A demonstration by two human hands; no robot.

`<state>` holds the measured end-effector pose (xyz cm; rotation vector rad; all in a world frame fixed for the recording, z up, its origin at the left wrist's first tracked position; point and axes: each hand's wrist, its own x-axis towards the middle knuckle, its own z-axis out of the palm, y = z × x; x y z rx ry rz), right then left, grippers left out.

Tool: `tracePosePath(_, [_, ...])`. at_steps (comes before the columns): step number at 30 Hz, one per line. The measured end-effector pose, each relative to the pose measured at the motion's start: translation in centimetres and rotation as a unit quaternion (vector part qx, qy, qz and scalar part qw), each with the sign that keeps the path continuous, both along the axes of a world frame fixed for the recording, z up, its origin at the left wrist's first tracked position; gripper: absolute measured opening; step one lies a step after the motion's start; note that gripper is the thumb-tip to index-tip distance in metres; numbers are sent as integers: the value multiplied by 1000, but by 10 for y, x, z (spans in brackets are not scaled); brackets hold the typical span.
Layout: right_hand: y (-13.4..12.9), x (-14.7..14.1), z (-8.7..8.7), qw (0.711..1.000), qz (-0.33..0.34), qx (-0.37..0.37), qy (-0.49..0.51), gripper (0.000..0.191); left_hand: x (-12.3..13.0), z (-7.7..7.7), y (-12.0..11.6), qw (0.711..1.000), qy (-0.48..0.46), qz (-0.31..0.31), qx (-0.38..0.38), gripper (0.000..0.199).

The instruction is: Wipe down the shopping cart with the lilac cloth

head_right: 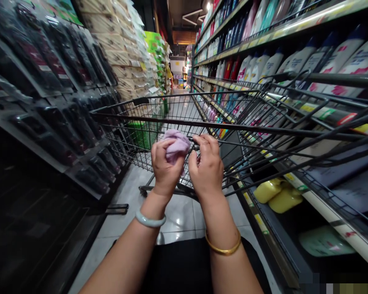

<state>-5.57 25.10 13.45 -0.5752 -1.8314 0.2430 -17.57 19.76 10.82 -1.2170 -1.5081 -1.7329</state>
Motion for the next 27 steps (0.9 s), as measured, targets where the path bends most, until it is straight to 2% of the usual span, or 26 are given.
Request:
tracePosePath(2, [-2, 3, 2, 1000, 0, 9, 8, 38, 3, 4, -3, 1000, 24, 4, -3, 35])
tracePosePath(4, [-2, 8, 5, 999, -17, 20, 30, 37, -7, 6, -4, 999, -29, 36, 22, 38])
tracePosePath(7, [-2, 18, 11, 993, -91, 55, 51, 36, -29, 5, -5, 986, -138, 74, 60, 42])
tracePosePath(10, [-1, 24, 16, 983, -166, 81, -6, 39, -31, -1, -3, 981, -171, 80, 44, 42])
tracePosePath(12, [-2, 23, 16, 977, -194, 71, -59, 41, -18, -4, 0, 989, -129, 70, 12, 40])
tracePosePath(15, [-5, 19, 16, 972, -198, 34, -120, 46, 3, -5, 2, 998, -33, 38, -28, 36])
tracePosePath(17, [-6, 18, 15, 972, -188, 13, -137, 48, 5, -2, 2, 999, -15, 30, -36, 36])
tracePosePath(19, [-4, 17, 14, 975, -179, 4, -131, 47, -5, 0, 0, 997, -53, 47, -17, 39])
tracePosePath(23, [-1, 15, 11, 980, -168, 3, -108, 46, -33, -1, 2, 971, -213, 50, 98, 41])
tracePosePath(25, [0, 12, 10, 981, -164, 5, -102, 45, -32, -6, 6, 959, -259, 29, 110, 40])
tracePosePath(27, [-1, 10, 8, 982, -162, 5, -98, 44, -19, -8, 10, 970, -232, 23, 74, 39])
